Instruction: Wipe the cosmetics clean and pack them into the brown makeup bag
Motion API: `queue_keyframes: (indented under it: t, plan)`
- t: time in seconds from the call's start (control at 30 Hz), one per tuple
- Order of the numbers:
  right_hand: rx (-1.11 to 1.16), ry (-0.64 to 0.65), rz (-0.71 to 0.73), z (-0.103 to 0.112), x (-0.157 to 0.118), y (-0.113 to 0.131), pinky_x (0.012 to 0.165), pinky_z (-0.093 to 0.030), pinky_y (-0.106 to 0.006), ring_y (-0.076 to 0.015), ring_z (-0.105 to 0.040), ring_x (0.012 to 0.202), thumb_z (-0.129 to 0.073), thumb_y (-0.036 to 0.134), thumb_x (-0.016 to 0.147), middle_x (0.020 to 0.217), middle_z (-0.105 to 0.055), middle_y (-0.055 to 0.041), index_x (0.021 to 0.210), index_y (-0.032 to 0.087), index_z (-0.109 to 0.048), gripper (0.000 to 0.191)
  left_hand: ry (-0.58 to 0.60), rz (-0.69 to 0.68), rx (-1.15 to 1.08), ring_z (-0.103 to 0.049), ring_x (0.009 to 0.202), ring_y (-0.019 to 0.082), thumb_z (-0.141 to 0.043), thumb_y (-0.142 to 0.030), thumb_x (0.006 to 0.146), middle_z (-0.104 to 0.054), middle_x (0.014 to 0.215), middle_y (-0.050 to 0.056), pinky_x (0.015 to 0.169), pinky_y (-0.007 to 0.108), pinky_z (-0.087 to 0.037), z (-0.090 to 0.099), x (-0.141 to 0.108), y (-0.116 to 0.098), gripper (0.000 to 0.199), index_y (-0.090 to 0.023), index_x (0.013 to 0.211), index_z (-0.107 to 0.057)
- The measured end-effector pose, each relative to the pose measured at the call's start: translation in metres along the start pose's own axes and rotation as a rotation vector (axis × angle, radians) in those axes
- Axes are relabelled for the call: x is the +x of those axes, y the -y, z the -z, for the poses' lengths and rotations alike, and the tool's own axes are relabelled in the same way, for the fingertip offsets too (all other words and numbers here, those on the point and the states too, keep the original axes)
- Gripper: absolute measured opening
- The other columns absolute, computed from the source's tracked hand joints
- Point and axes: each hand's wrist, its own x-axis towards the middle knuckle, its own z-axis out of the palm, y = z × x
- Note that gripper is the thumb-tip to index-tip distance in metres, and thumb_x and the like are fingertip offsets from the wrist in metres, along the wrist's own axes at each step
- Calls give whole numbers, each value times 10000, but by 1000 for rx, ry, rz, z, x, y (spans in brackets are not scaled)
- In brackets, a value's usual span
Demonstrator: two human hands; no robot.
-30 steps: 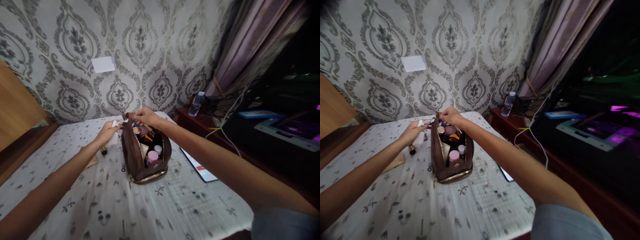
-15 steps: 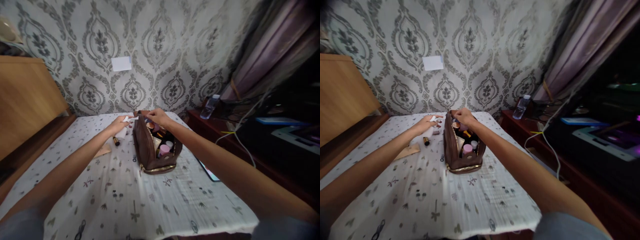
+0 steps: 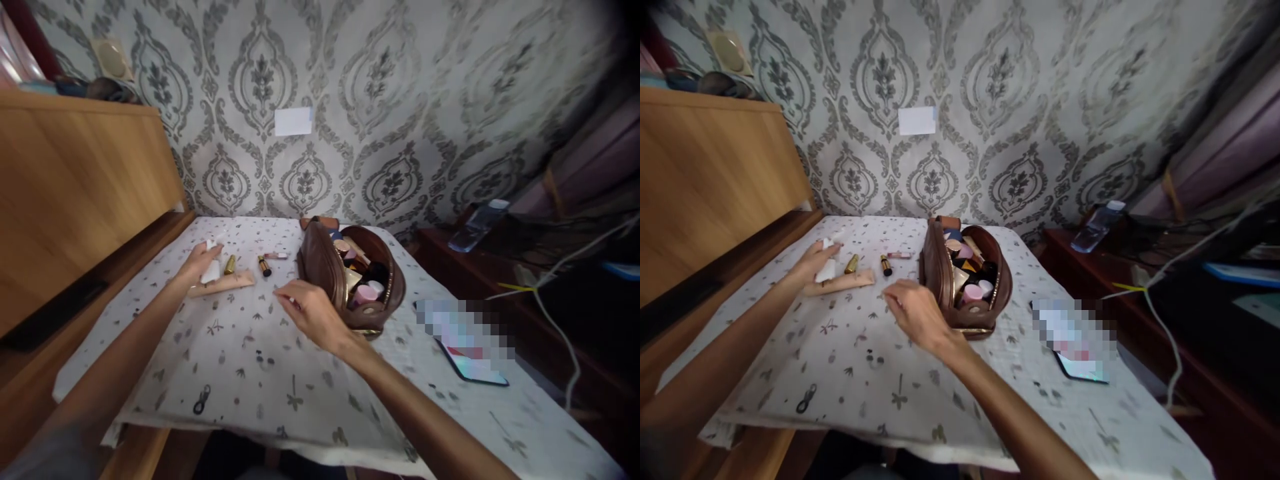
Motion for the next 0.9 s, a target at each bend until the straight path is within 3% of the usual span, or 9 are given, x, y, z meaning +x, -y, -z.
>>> queue_keyframes:
  t: [0.1, 0.17, 0.27, 0.33, 0.47, 0.63, 0.73, 0.8, 0.9]
  plan:
    - [25, 131, -72, -35, -8, -6, 766, -486, -285, -195, -675, 825, -530, 166, 940, 894, -738, -85, 943, 177, -746, 217, 16, -35, 170, -495, 567, 189, -712, -522, 672, -488, 512, -31, 550, 276, -343, 15, -16, 13, 339, -227, 634, -550]
    - [53, 179, -130, -51, -11, -11, 768, -488, -283, -189, -681, 815, -547, 152, 923, 916, -750, -79, 960, 179, -754, 211, 64, -61, 241, -540, 638, 209, -729, -517, 651, -556, 565, -12, 589, 271, -373, 23, -29, 20, 328, -222, 638, -585]
    - [117, 185, -190, -70, -10, -16, 813, -492, -286, -188, -689, 858, -571, 143, 901, 960, -764, -74, 989, 178, -762, 214, 200, -152, 502, -627, 869, 270, -663, -542, 737, -707, 863, 50, 717, 288, -443, 28, -50, 27, 354, -217, 874, -682]
    - [177, 157, -231, -81, -8, -18, 807, -494, -281, -182, -688, 858, -577, 146, 893, 957, -768, -72, 1004, 173, -766, 222, 275, -238, 778, -623, 1026, 305, -554, -526, 841, -698, 1097, 103, 810, 327, -463, 26, -62, 29, 433, -205, 1114, -654]
    - [311, 48, -317, -99, -6, -23, 754, -496, -269, -173, -677, 813, -568, 150, 872, 911, -765, -68, 987, 163, -774, 236, 322, -250, 1092, -622, 1089, 311, -434, -448, 937, -657, 1198, 142, 849, 366, -475, 20, -80, 20, 447, -188, 1280, -556]
    - [472, -91, -338, -111, -13, -33, 728, -476, -265, -169, -651, 789, -565, 213, 862, 869, -756, -50, 919, 179, -775, 220, 369, -182, 1257, -672, 1009, 335, -384, -403, 977, -702, 1101, 165, 769, 376, -478, 13, -88, -5, 373, -158, 1149, -606]
    - [551, -113, -372, -113, -13, -37, 640, -439, -249, -153, -600, 687, -566, 232, 842, 759, -722, -30, 886, 176, -772, 219, 255, -254, 1263, -688, 866, 330, -459, -417, 948, -717, 918, 157, 697, 357, -461, 2, -81, -20, 324, -155, 1047, -622]
    - [609, -137, -405, -114, -12, -38, 589, -410, -239, -137, -551, 617, -569, 239, 825, 692, -685, -15, 878, 174, -772, 219, 187, -323, 1159, -678, 812, 316, -510, -456, 923, -708, 866, 142, 683, 346, -454, -13, -69, -28, 334, -158, 1032, -616]
    - [721, -170, -476, -117, -9, -39, 540, -382, -230, -118, -491, 549, -587, 250, 797, 639, -635, 2, 882, 171, -770, 217, 225, -403, 997, -667, 891, 285, -499, -427, 937, -707, 974, 126, 746, 326, -462, -47, -40, -34, 303, -179, 1065, -616]
